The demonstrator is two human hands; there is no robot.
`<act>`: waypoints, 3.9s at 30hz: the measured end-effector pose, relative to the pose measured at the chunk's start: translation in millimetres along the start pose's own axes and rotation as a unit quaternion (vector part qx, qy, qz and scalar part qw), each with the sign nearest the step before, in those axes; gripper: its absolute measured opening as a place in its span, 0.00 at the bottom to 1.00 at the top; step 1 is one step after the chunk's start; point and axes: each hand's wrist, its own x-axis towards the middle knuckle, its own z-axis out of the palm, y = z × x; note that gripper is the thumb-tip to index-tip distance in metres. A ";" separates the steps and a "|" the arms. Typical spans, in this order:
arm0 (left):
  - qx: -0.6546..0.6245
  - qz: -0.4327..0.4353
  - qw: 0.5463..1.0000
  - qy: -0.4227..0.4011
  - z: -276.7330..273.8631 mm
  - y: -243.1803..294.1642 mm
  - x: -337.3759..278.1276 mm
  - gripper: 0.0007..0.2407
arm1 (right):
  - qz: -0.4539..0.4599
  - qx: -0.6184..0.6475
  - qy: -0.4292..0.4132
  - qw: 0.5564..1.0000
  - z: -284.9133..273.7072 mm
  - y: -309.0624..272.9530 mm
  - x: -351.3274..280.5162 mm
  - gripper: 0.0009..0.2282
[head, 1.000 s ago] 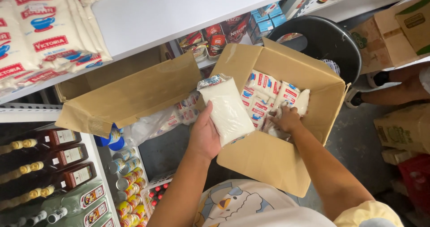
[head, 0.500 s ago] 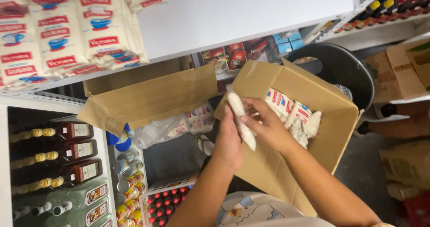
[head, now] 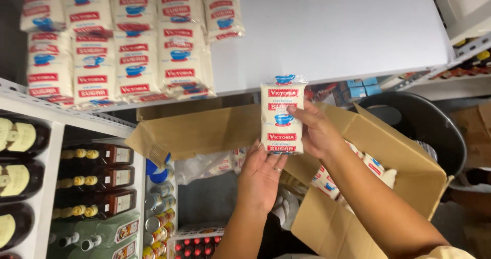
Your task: Wiping individual bags of sugar with a white cloth and stacking them neatly on grocery store shelves.
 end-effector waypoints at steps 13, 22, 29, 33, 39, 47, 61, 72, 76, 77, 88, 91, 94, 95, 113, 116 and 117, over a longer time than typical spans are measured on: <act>-0.041 0.045 0.998 -0.019 57.1 76.0 63.5 0.23 | -0.023 -0.139 -0.027 0.990 35.1 -52.2 124.5 0.18; -0.070 0.049 0.996 -0.010 43.4 84.7 104.4 0.22 | -0.034 -0.177 -0.025 0.983 15.0 -57.9 180.9 0.14; -0.201 0.059 0.978 -0.006 45.6 87.9 133.1 0.25 | -0.089 -0.232 -0.018 0.968 9.1 -72.1 213.4 0.13; -0.163 0.098 0.977 -0.091 41.2 86.5 161.8 0.25 | -0.151 -0.246 -0.039 0.957 23.9 -86.8 233.6 0.13; -0.130 0.133 0.977 -0.101 87.7 115.2 181.1 0.20 | -0.240 -0.255 -0.052 0.935 35.8 -86.5 293.2 0.20; -0.111 0.125 0.983 -0.070 97.4 124.8 211.1 0.20 | -0.245 -0.234 0.003 0.941 48.3 -64.1 340.0 0.21; -0.116 0.211 0.965 -0.105 99.2 125.3 208.2 0.20 | -0.265 -0.285 0.049 0.920 62.6 -49.2 342.1 0.22; -0.086 0.216 0.968 -0.098 87.6 122.3 209.4 0.22 | -0.202 -0.385 0.035 0.900 47.7 -56.8 344.4 0.24; -0.055 0.194 0.978 -0.045 88.1 117.3 194.4 0.25 | -0.183 -0.368 0.000 0.912 40.6 -64.2 306.6 0.25; -0.053 0.183 0.980 -0.059 79.4 111.9 194.8 0.26 | -0.174 -0.377 0.005 0.909 38.8 -64.2 292.9 0.24; 0.010 0.036 0.997 -0.067 -12.7 1.8 133.3 0.28 | -0.087 -0.454 0.117 0.879 -24.7 -52.4 78.7 0.15; 0.037 -0.023 0.994 -0.101 -44.2 -49.4 101.9 0.27 | -0.204 -0.413 0.103 0.881 -100.6 -29.3 24.3 0.12; 0.071 -0.119 0.988 -0.070 -40.1 -78.5 55.3 0.26 | -0.172 -0.483 0.185 0.839 -170.2 -10.6 -46.0 0.12; 0.101 -0.144 0.981 -0.084 -37.6 -84.3 46.8 0.25 | -0.136 -0.500 0.218 0.827 -184.1 -8.8 -66.7 0.12; 0.457 -0.351 0.797 -0.179 -71.8 -137.9 -8.8 0.18 | 0.388 -0.728 0.252 0.506 -282.0 40.0 -193.6 0.48; 0.508 -0.313 0.772 -0.219 -72.9 -140.8 -7.5 0.19 | 0.303 -0.728 0.269 0.553 -346.4 95.9 -207.8 0.39; 0.526 -0.291 0.765 -0.231 -71.4 -140.0 -8.4 0.18 | 0.237 -0.695 0.304 0.607 -371.9 120.9 -214.3 0.31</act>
